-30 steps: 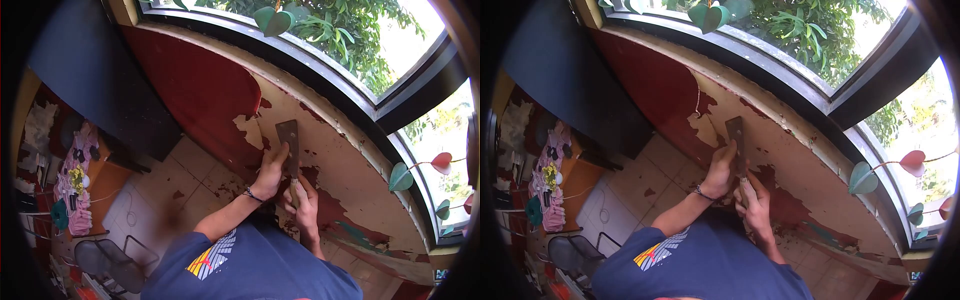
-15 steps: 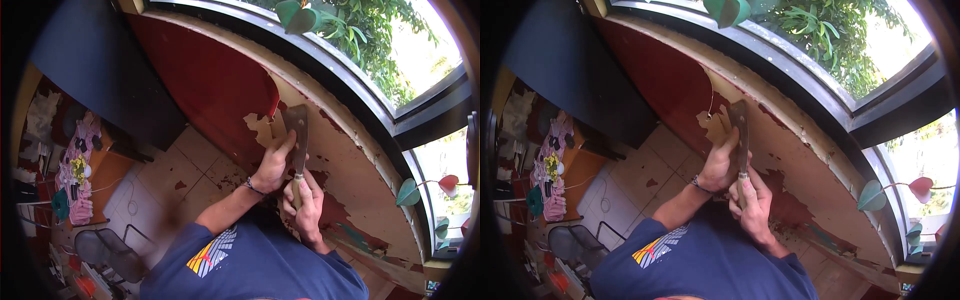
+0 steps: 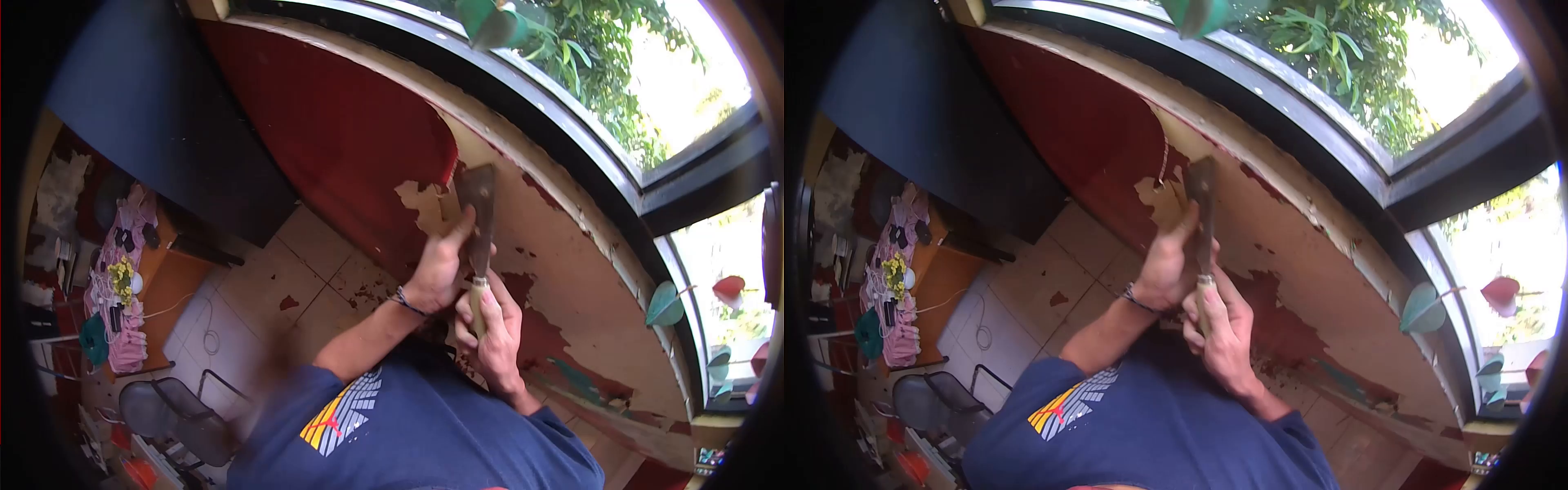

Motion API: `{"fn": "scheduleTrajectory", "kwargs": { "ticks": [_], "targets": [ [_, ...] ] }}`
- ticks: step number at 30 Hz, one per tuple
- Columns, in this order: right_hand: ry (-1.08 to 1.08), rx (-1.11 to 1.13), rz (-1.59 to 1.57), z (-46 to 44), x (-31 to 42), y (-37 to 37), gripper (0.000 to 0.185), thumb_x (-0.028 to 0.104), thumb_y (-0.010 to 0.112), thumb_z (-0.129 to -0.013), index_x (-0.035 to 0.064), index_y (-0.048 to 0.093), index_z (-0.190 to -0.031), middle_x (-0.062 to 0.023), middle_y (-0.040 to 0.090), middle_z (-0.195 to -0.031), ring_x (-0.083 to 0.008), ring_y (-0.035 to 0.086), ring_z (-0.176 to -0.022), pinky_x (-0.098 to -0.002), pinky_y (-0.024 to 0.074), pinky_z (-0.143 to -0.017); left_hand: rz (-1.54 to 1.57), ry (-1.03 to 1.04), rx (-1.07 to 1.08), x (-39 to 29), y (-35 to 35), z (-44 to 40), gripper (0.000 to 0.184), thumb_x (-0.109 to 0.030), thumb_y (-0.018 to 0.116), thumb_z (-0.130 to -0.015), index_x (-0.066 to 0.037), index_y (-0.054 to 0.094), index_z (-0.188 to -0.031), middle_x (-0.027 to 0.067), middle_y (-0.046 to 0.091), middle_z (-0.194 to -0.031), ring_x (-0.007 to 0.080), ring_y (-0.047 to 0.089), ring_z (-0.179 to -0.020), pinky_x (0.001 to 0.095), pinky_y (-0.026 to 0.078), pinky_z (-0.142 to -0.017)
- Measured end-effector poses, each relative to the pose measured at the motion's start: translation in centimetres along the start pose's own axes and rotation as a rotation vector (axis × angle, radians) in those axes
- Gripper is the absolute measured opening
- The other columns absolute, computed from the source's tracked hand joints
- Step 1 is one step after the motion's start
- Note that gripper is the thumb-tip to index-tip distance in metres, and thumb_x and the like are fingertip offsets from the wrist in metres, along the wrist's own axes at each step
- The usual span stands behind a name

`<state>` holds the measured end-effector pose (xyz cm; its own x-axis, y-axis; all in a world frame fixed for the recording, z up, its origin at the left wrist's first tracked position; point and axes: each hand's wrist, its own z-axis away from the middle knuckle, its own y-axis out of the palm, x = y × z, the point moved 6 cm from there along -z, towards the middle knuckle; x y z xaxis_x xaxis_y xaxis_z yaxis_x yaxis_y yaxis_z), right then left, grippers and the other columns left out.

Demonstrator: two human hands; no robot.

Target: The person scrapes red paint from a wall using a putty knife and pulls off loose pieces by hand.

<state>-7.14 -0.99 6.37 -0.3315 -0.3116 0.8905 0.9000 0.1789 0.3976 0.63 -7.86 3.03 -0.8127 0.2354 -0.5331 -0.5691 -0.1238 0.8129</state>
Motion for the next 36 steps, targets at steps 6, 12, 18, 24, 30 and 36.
{"fn": "scheduleTrajectory", "kwargs": {
  "ticks": [6,12,18,24,30,36],
  "targets": [
    [-0.011,0.028,-0.002,0.0,-0.5,0.3,0.044,0.02,0.033,-0.097,0.0048,0.027,-0.137,-0.003,0.043,-0.068,-0.0065,0.036,-0.043,-0.0176,0.0283,-0.037,0.024,-0.015,0.08,0.0,-0.7,-0.2,0.025,-0.035,0.053,-0.09,-0.011,0.054,-0.085,0.0017,0.056,-0.063,0.0106,0.055,-0.055,0.0235,0.043,-0.05],
    [-0.054,-0.038,0.038,-0.4,0.1,-0.3,0.043,0.022,0.037,-0.096,0.0012,0.033,-0.132,-0.0029,0.04,-0.063,-0.0057,0.03,-0.039,-0.0167,0.0241,-0.035,0.008,0.022,0.104,0.8,-0.4,-0.8,0.035,-0.042,0.049,-0.09,-0.008,0.057,-0.083,-0.0005,0.056,-0.065,0.0064,0.055,-0.058,0.0194,0.039,-0.049],
    [-0.022,-0.04,0.048,-0.5,-0.4,-0.6,0.041,0.024,0.037,-0.096,0.0008,0.036,-0.13,-0.0019,0.04,-0.064,-0.005,0.03,-0.042,-0.0167,0.0234,-0.036,-0.032,0.054,0.052,1.2,-0.5,-0.8,0.035,-0.042,0.05,-0.09,-0.009,0.055,-0.078,0.0011,0.055,-0.062,0.0068,0.052,-0.053,0.0208,0.04,-0.048],
    [-0.031,-0.001,0.027,-1.7,-1.0,0.9,0.041,0.024,0.037,-0.096,0.0015,0.036,-0.131,-0.0012,0.041,-0.065,-0.0049,0.032,-0.043,-0.0173,0.0251,-0.037,-0.034,0.106,-0.029,-1.5,-1.2,-0.6,0.032,-0.041,0.054,-0.087,-0.009,0.056,-0.084,0.0009,0.055,-0.064,0.0075,0.052,-0.054,0.0213,0.041,-0.048],
    [-0.079,-0.015,0.049,-1.8,-1.1,-0.7,0.04,0.026,0.037,-0.096,0.0034,0.038,-0.129,-0.001,0.041,-0.063,-0.0048,0.031,-0.041,-0.0169,0.025,-0.036,0.015,0.026,0.089,-0.4,-1.1,-1.7,0.031,-0.04,0.054,-0.088,-0.009,0.057,-0.086,0.0004,0.057,-0.07,0.0089,0.055,-0.061,0.0214,0.042,-0.051],
    [-0.021,-0.078,0.072,0.3,-1.1,-1.1,0.037,0.025,0.036,-0.096,0.0017,0.042,-0.124,-0.0012,0.041,-0.064,-0.0044,0.03,-0.041,-0.0167,0.0242,-0.036,-0.069,0.001,0.117,0.7,-0.7,-0.6,0.029,-0.041,0.051,-0.089,-0.012,0.055,-0.087,0.0025,0.057,-0.066,0.0111,0.056,-0.058,0.0235,0.045,-0.052]
  ]
}}
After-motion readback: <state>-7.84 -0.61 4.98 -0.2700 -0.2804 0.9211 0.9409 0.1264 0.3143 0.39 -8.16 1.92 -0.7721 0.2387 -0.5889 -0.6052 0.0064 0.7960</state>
